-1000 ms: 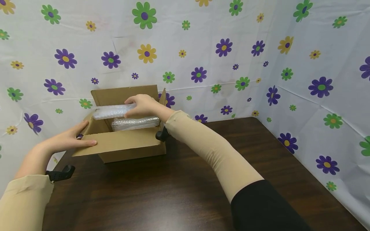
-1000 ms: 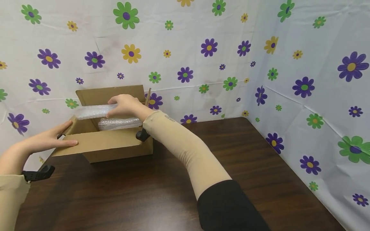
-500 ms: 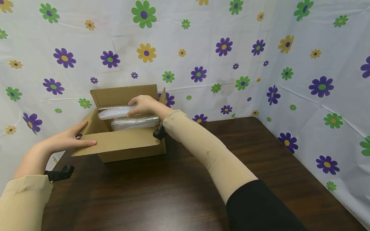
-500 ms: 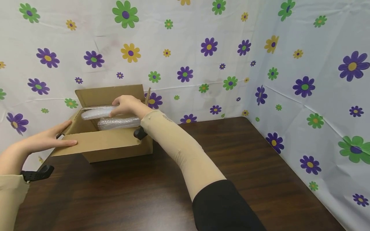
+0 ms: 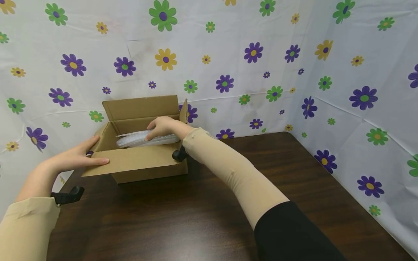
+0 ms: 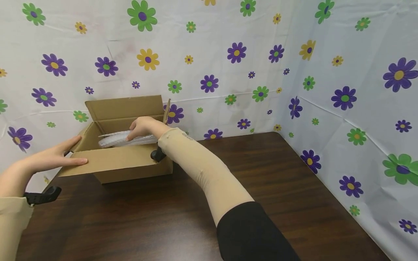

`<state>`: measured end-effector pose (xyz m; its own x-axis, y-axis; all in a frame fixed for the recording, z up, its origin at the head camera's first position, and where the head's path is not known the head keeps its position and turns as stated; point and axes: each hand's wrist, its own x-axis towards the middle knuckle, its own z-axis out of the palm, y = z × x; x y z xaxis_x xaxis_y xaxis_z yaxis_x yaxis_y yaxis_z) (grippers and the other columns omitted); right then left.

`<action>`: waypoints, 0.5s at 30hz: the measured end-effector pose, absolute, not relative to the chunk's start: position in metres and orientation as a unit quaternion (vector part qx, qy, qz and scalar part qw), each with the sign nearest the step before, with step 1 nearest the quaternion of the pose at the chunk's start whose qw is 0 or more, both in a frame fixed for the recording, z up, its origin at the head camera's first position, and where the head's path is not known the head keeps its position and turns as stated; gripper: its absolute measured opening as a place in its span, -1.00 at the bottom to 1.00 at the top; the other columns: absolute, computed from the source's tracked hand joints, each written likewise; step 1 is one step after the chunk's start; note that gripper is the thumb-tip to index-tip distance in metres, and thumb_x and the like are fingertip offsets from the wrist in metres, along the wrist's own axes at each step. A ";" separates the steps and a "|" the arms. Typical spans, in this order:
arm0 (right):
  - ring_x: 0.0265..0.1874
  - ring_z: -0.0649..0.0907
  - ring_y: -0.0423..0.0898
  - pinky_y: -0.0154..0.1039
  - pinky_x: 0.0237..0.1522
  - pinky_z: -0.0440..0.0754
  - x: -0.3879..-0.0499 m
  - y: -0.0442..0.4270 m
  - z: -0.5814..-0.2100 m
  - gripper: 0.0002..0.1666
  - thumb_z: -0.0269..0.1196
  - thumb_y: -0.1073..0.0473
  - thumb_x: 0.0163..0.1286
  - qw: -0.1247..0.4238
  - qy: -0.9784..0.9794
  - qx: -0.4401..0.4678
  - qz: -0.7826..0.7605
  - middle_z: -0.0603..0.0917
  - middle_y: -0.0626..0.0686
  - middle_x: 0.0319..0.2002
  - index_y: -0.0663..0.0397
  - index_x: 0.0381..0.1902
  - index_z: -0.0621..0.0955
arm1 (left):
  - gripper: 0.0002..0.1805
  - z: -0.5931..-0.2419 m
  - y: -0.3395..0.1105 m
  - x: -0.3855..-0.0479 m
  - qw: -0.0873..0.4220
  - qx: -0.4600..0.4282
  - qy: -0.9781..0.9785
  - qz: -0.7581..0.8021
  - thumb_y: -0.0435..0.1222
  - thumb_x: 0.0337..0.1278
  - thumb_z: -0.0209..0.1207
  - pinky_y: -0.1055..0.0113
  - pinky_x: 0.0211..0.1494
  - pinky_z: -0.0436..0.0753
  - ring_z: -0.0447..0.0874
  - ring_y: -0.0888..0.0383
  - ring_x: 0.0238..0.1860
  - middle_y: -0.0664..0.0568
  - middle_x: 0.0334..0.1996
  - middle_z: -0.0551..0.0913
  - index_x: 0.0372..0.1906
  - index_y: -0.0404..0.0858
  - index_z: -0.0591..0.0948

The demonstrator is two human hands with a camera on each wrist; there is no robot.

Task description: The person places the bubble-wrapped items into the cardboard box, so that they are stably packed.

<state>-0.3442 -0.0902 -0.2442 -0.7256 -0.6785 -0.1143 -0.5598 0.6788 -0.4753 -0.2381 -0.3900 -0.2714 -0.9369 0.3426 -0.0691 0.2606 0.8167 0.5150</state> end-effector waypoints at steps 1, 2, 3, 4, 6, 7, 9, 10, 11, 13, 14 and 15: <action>0.29 0.41 -0.13 -0.33 0.20 0.39 -0.344 -0.090 -0.244 -0.32 0.26 -0.18 0.32 0.142 0.905 -0.344 -0.207 0.45 -0.08 0.32 -0.11 0.34 0.47 | 0.13 -0.271 -0.390 -0.238 0.079 0.159 0.950 0.258 -0.12 0.19 0.24 -0.50 0.21 -0.02 -0.32 -0.52 0.40 -0.56 0.42 -0.29 0.47 -0.48 -0.33; 0.30 0.39 -0.13 -0.34 0.21 0.38 -0.343 -0.090 -0.244 -0.32 0.26 -0.18 0.33 0.141 0.905 -0.345 -0.203 0.45 -0.08 0.32 -0.11 0.34 0.47 | 0.13 -0.271 -0.390 -0.238 0.079 0.161 0.949 0.258 -0.13 0.19 0.24 -0.50 0.20 -0.02 -0.32 -0.53 0.39 -0.57 0.42 -0.29 0.47 -0.48 -0.33; 0.31 0.38 -0.13 -0.34 0.22 0.37 -0.343 -0.090 -0.244 -0.32 0.25 -0.18 0.33 0.141 0.906 -0.346 -0.199 0.45 -0.09 0.33 -0.11 0.34 0.47 | 0.13 -0.271 -0.390 -0.238 0.078 0.161 0.950 0.258 -0.13 0.19 0.24 -0.50 0.20 -0.02 -0.32 -0.53 0.39 -0.57 0.42 -0.29 0.47 -0.49 -0.33; 0.32 0.38 -0.13 -0.34 0.22 0.37 -0.342 -0.090 -0.244 -0.33 0.25 -0.18 0.33 0.140 0.906 -0.347 -0.196 0.46 -0.08 0.32 -0.10 0.34 0.47 | 0.13 -0.271 -0.390 -0.238 0.078 0.160 0.950 0.257 -0.13 0.19 0.24 -0.50 0.20 -0.01 -0.32 -0.52 0.39 -0.57 0.42 -0.28 0.47 -0.48 -0.33; 0.29 0.41 -0.13 -0.35 0.20 0.39 -0.342 -0.091 -0.244 -0.34 0.24 -0.18 0.34 0.140 0.908 -0.348 -0.190 0.49 -0.08 0.29 -0.07 0.32 0.49 | 0.13 -0.271 -0.390 -0.237 0.079 0.159 0.950 0.255 -0.13 0.19 0.24 -0.50 0.20 -0.01 -0.31 -0.53 0.39 -0.57 0.42 -0.28 0.47 -0.49 -0.33; 0.27 0.43 -0.13 -0.35 0.19 0.40 -0.342 -0.091 -0.244 -0.35 0.23 -0.18 0.34 0.139 0.908 -0.349 -0.186 0.50 -0.07 0.28 -0.06 0.31 0.50 | 0.13 -0.271 -0.390 -0.237 0.079 0.159 0.950 0.256 -0.13 0.19 0.23 -0.50 0.20 -0.01 -0.31 -0.53 0.39 -0.57 0.42 -0.28 0.47 -0.49 -0.33; 0.23 0.47 -0.13 -0.36 0.15 0.42 -0.342 -0.091 -0.244 -0.37 0.22 -0.18 0.35 0.138 0.910 -0.349 -0.178 0.53 -0.06 0.25 -0.04 0.29 0.52 | 0.13 -0.271 -0.390 -0.237 0.080 0.158 0.950 0.256 -0.13 0.19 0.23 -0.50 0.20 -0.01 -0.31 -0.53 0.39 -0.57 0.42 -0.29 0.47 -0.49 -0.33; 0.21 0.49 -0.12 -0.35 0.14 0.43 -0.342 -0.091 -0.244 -0.38 0.21 -0.18 0.36 0.138 0.910 -0.350 -0.175 0.54 -0.05 0.24 -0.03 0.29 0.52 | 0.13 -0.271 -0.390 -0.236 0.080 0.158 0.950 0.256 -0.12 0.19 0.23 -0.50 0.20 -0.01 -0.31 -0.53 0.39 -0.57 0.42 -0.28 0.47 -0.49 -0.33; 0.20 0.50 -0.12 -0.35 0.13 0.44 -0.341 -0.091 -0.243 -0.38 0.20 -0.17 0.37 0.140 0.910 -0.351 -0.172 0.54 -0.05 0.23 -0.03 0.29 0.52 | 0.13 -0.271 -0.390 -0.236 0.081 0.158 0.950 0.256 -0.12 0.19 0.23 -0.51 0.20 -0.02 -0.31 -0.54 0.39 -0.58 0.42 -0.29 0.47 -0.49 -0.33; 0.20 0.50 -0.12 -0.34 0.14 0.44 -0.341 -0.090 -0.242 -0.38 0.19 -0.17 0.37 0.142 0.910 -0.353 -0.165 0.54 -0.04 0.24 -0.03 0.29 0.52 | 0.13 -0.270 -0.389 -0.236 0.082 0.160 0.950 0.255 -0.13 0.20 0.23 -0.50 0.20 -0.01 -0.31 -0.54 0.39 -0.58 0.41 -0.28 0.47 -0.50 -0.33; 0.21 0.49 -0.12 -0.35 0.14 0.43 -0.340 -0.089 -0.241 -0.38 0.19 -0.17 0.37 0.144 0.910 -0.353 -0.164 0.54 -0.05 0.24 -0.03 0.29 0.52 | 0.12 -0.269 -0.389 -0.236 0.082 0.160 0.950 0.254 -0.13 0.20 0.23 -0.50 0.20 -0.01 -0.30 -0.54 0.39 -0.58 0.41 -0.28 0.47 -0.50 -0.32; 0.21 0.49 -0.13 -0.35 0.15 0.43 -0.339 -0.089 -0.240 -0.38 0.20 -0.18 0.37 0.146 0.909 -0.354 -0.163 0.53 -0.05 0.24 -0.03 0.29 0.52 | 0.12 -0.269 -0.388 -0.236 0.082 0.159 0.951 0.252 -0.13 0.19 0.23 -0.50 0.20 -0.01 -0.30 -0.54 0.38 -0.59 0.41 -0.27 0.46 -0.51 -0.31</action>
<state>-0.3393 -0.0890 -0.2402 -0.7066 -0.6917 -0.1494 -0.5967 0.6959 -0.3996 -0.2361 -0.3884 -0.2688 -0.9357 0.3445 -0.0757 0.2619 0.8223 0.5053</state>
